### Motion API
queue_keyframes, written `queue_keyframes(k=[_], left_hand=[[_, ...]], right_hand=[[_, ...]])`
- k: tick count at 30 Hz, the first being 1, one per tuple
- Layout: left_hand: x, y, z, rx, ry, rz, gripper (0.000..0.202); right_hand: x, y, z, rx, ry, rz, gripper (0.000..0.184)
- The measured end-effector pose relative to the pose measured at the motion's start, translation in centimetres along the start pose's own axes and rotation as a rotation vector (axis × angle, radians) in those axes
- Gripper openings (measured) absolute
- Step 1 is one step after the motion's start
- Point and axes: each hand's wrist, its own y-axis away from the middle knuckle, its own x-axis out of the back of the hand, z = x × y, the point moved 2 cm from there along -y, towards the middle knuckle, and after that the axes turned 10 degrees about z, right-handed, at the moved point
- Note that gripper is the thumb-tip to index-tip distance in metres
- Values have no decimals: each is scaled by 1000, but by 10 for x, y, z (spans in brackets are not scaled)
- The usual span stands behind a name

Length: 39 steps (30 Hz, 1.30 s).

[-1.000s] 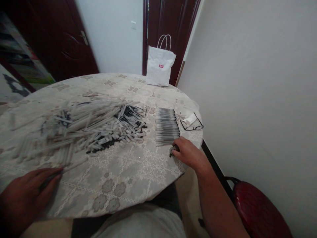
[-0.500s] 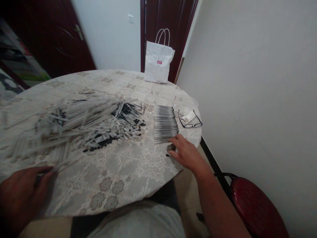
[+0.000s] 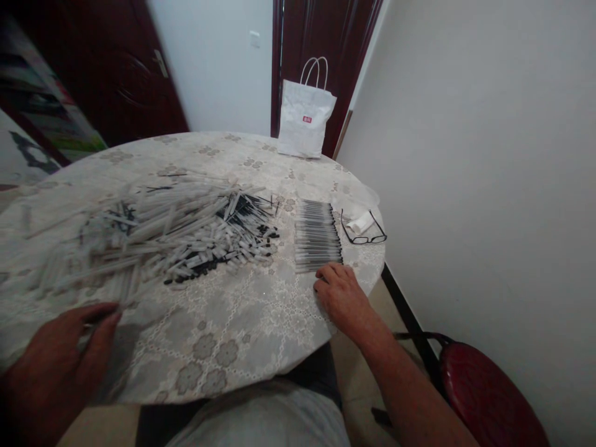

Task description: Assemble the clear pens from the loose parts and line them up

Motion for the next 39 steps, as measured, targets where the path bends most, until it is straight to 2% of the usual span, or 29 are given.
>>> queue_keyframes(k=[1, 3, 4, 5, 8, 11, 13, 15, 17, 19, 21, 25, 28, 30, 35, 39], left_hand=[[2, -3, 7, 78, 15, -4, 30], [2, -12, 23, 222, 117, -104, 32], [1, -18, 31, 309, 206, -92, 33], [-1, -25, 40, 383, 352, -85, 34], [-16, -46, 66, 493, 831, -77, 30], [-39, -65, 84, 628, 1196, -196, 28], [-52, -74, 90, 706, 1332, -301, 29], [-62, -80, 92, 791, 1432, -340, 31], [-69, -82, 91, 858, 1504, -344, 29], [-74, -81, 89, 883, 1553, -358, 24], [-79, -80, 86, 874, 1563, -352, 29], [-89, -78, 76, 851, 1508, -213, 43], [-95, -79, 70, 820, 1461, -55, 38], [-97, -79, 68, 784, 1399, 7, 37], [-97, -75, 73, 684, 1278, 32, 28], [-95, -75, 73, 688, 1224, 86, 25]], right_hand=[[4, -4, -4, -14, -20, 31, 10], [13, -17, -15, -43, -78, 89, 11], [18, -26, -21, -50, -110, 97, 12], [21, -38, -27, -51, -137, 86, 12], [22, -84, -42, -21, -160, -7, 13], [11, -136, -49, -2, -155, -43, 15], [-1, -165, -50, -3, -157, -44, 17], [-17, -185, -51, -31, -148, -26, 18], [-34, -193, -51, -65, -152, 32, 22], [-51, -192, -52, -92, -178, 120, 28], [-66, -187, -52, -109, -208, 182, 31], [-84, -181, -51, -105, -250, 218, 27], [-88, -182, -50, -100, -250, 212, 25], [-91, -183, -52, -90, -250, 204, 23], [-93, -183, -64, -66, -229, 253, 24], [-94, -186, -77, -94, -148, 260, 25]])
